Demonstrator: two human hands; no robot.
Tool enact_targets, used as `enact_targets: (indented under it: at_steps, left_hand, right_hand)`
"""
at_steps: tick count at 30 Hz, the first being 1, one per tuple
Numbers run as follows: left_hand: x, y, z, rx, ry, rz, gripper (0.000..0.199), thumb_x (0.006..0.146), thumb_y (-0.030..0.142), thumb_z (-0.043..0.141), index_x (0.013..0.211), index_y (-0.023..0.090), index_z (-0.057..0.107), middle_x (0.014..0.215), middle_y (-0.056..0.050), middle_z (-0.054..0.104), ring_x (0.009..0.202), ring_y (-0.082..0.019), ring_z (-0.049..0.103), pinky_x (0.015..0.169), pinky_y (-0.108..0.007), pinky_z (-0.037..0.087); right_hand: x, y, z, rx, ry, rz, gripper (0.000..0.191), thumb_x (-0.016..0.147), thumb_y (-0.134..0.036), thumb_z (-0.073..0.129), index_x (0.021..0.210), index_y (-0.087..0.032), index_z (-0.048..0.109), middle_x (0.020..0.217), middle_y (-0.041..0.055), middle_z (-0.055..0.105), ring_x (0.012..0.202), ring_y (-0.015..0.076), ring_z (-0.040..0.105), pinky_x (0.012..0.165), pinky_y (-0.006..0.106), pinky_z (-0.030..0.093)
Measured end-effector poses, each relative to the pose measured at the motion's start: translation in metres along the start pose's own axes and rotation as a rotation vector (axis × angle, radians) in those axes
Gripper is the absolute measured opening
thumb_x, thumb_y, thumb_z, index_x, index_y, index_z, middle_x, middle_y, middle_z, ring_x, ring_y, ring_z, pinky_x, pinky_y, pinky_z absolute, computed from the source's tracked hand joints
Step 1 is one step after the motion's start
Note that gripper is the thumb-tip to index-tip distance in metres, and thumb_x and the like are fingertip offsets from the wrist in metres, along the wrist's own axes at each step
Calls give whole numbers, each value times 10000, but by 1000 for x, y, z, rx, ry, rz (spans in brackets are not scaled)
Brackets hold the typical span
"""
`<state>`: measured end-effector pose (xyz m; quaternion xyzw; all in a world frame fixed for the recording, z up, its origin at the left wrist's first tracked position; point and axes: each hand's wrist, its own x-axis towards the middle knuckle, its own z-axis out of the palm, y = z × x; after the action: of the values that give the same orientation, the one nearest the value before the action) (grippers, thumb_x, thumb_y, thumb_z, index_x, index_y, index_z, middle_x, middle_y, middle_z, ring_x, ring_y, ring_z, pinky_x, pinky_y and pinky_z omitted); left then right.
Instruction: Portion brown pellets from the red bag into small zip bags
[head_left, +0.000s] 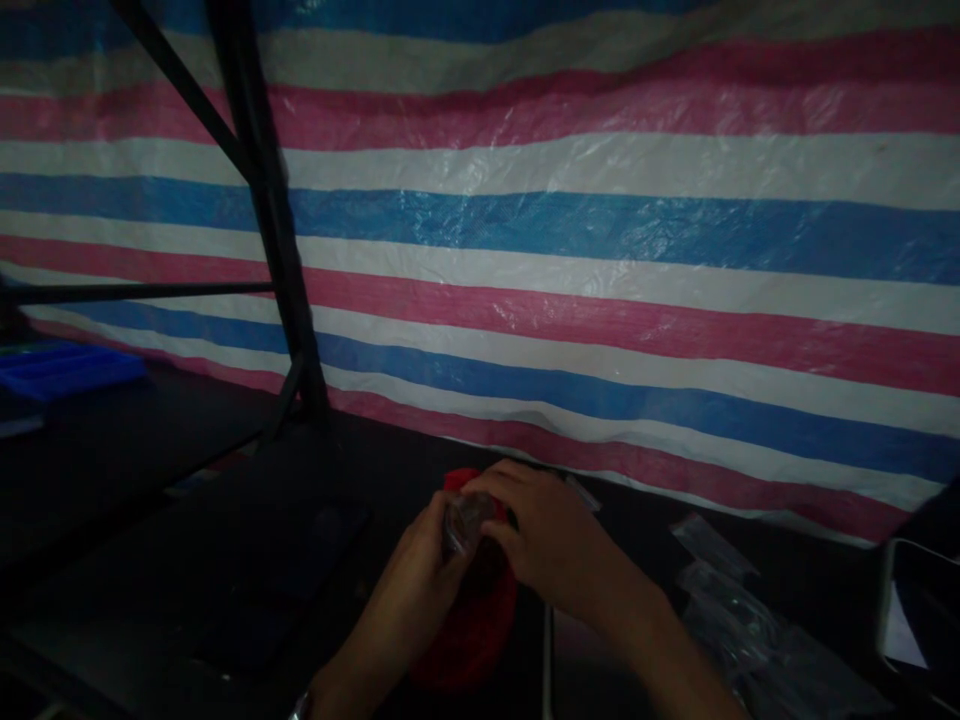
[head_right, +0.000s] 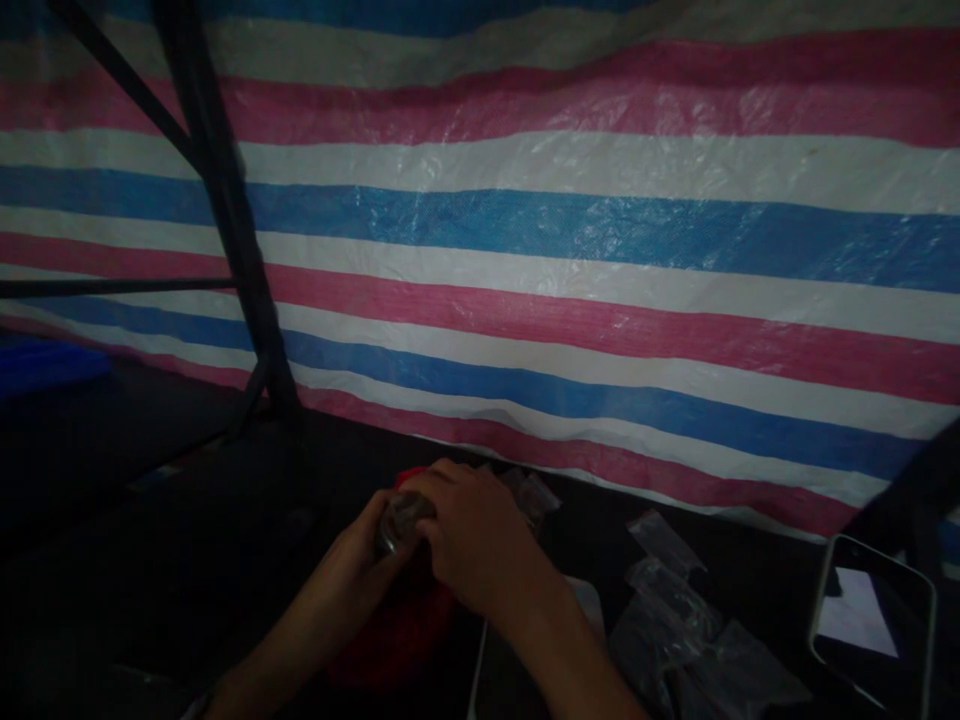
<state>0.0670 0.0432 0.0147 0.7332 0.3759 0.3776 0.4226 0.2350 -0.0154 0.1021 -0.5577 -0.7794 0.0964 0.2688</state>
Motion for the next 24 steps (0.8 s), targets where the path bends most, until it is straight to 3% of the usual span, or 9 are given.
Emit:
enact_targets:
  at_steps: [7,15,24]
  left_hand:
    - [-2,-1,1,-37,26,7,203,1012,435,541,1088,249,572,1090,-71,734,1008,-261,720,918,-383,542]
    - [-1,-1,-1,-66,42,6,214,963,384,582,1128,249,570,1079,-62,729,958,-263,712,861,-390,542]
    - [-5,1,-3,-85,66,-8,214,957,385,576,1124,254,552,1028,-34,714,923,-237,708,828,-355,558]
  right_hand:
    - [1,0,9,-142,49,-79,419,1000,-63,591,1371,-240,670,1365,54,697,1256,244,625,1114,445,468]
    - [0,-6,7,-167,103,-59,331,971,-130,695,1287,-227,712,1243,47,720,1127,247,670,996,450,530]
    - [0,-8,8,-125,109,-145,320,995,-120,658,1283,-246,714,1284,30,719,1176,222,657,1066,419,491]
